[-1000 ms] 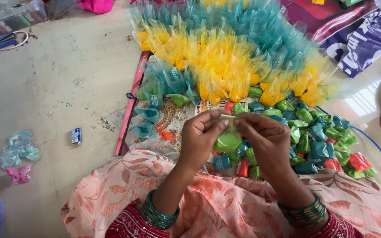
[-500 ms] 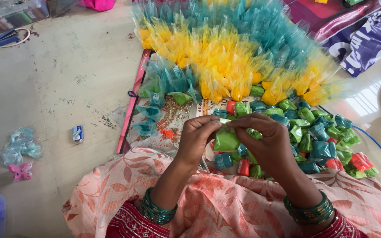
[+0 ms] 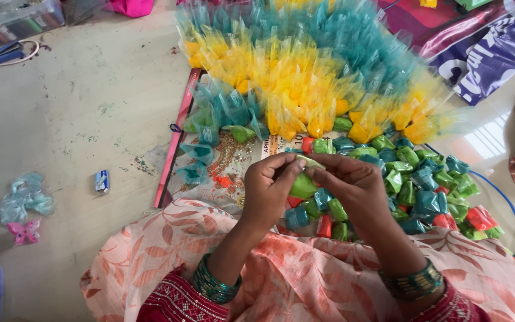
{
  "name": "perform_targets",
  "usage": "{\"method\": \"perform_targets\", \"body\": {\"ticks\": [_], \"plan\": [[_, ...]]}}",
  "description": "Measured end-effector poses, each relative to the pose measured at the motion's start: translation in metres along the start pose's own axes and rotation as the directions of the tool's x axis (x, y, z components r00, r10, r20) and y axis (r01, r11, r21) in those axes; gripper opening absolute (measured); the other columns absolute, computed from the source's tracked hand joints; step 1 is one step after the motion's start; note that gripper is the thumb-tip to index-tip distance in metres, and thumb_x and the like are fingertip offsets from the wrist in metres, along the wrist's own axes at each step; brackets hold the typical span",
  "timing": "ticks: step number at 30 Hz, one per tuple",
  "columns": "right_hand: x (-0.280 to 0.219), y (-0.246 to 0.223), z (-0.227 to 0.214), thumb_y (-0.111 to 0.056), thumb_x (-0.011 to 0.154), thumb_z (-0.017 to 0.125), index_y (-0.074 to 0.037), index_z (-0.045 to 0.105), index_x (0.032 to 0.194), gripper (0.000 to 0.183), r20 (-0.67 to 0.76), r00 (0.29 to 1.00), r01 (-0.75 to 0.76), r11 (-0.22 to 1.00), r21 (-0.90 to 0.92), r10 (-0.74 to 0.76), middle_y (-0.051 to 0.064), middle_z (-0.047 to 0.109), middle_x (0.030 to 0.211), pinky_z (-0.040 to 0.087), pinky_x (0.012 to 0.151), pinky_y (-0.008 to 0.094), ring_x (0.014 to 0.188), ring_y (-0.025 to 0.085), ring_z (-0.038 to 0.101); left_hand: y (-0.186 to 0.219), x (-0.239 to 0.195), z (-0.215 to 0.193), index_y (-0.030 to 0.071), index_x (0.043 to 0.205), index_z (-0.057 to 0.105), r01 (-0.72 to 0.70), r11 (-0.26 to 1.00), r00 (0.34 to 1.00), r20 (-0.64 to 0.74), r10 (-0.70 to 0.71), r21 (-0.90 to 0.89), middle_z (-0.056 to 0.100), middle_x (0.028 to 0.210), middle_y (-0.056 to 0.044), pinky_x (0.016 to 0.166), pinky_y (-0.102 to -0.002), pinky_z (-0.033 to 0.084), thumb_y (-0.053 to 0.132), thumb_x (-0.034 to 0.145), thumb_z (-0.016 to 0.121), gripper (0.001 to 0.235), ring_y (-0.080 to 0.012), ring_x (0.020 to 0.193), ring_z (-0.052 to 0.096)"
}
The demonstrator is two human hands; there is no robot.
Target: The person ties and organizes small colorful plastic packets filled with materials.
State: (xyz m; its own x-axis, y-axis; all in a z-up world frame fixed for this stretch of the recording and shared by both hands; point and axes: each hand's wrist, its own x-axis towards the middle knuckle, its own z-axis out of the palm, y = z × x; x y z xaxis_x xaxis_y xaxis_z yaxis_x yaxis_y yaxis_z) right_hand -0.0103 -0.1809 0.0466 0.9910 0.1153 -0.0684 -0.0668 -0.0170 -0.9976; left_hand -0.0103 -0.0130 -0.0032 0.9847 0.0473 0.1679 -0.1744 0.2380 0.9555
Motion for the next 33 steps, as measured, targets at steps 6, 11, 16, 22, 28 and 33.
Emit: {"method": "perform_targets", "body": {"ticks": [6,11,16,22,28,33], "plan": [[-0.006,-0.003,0.001,-0.003,0.091,0.076,0.005,0.079,0.109,0.019,-0.119,0.985,0.125,0.992,-0.031,-0.128,0.004,0.076,0.088,0.051,0.067,0.020,0.076,0.006,0.065,0.022,0.000,0.007,-0.002,0.107,0.074,0.067,0.997,0.996,0.069,-0.065,-0.028,0.075,0.090,-0.002,0.071,-0.022,0.055,0.010,0.096,0.071,0.016,-0.0039,0.079,0.065],[-0.005,-0.009,0.002,-0.003,0.089,0.076,0.004,0.078,0.106,0.019,-0.094,0.993,0.067,0.998,-0.003,-0.067,0.004,0.078,0.089,0.053,0.070,0.020,0.078,0.006,0.068,0.004,0.006,-0.008,-0.004,0.103,0.074,0.181,0.958,0.978,0.147,-0.151,-0.224,0.076,0.092,-0.004,0.076,-0.024,0.058,0.007,0.095,0.071,0.014,-0.0071,0.082,0.069],[-0.001,-0.013,0.000,-0.005,0.090,0.074,0.002,0.078,0.108,0.020,0.006,0.998,-0.058,0.996,0.069,0.057,0.005,0.078,0.090,0.057,0.072,0.021,0.079,0.007,0.069,-0.003,0.008,-0.011,-0.004,0.100,0.075,0.173,0.964,0.984,0.066,-0.163,-0.202,0.075,0.088,-0.005,0.070,-0.025,0.057,0.006,0.094,0.071,0.012,-0.0076,0.078,0.068],[-0.004,-0.001,0.006,-0.001,0.089,0.073,0.002,0.078,0.105,0.017,-0.030,0.998,0.048,0.992,-0.115,-0.052,0.006,0.080,0.093,0.056,0.075,0.025,0.084,0.008,0.071,-0.009,0.011,-0.019,-0.002,0.094,0.075,0.318,0.927,0.947,0.119,-0.299,-0.200,0.075,0.085,-0.004,0.069,-0.024,0.056,0.010,0.094,0.068,0.014,-0.0071,0.074,0.068],[-0.013,-0.026,0.017,0.001,0.088,0.072,-0.004,0.078,0.103,0.016,0.136,0.919,0.383,0.759,-0.526,-0.369,0.006,0.076,0.098,0.057,0.082,0.029,0.093,0.016,0.073,0.000,0.008,-0.031,-0.001,0.086,0.074,0.435,0.862,0.900,0.151,-0.409,-0.259,0.070,0.077,-0.004,0.063,-0.028,0.057,0.011,0.095,0.067,0.016,-0.0092,0.066,0.066],[-0.014,-0.032,0.020,0.004,0.083,0.072,-0.004,0.077,0.104,0.023,0.298,0.798,0.574,0.510,-0.640,-0.524,0.009,0.070,0.103,0.054,0.082,0.037,0.096,0.027,0.066,0.023,0.011,-0.024,0.001,0.085,0.074,0.410,0.875,0.909,0.042,-0.414,-0.258,0.074,0.078,-0.001,0.065,-0.027,0.061,0.011,0.089,0.060,0.018,-0.0079,0.068,0.070]]}}
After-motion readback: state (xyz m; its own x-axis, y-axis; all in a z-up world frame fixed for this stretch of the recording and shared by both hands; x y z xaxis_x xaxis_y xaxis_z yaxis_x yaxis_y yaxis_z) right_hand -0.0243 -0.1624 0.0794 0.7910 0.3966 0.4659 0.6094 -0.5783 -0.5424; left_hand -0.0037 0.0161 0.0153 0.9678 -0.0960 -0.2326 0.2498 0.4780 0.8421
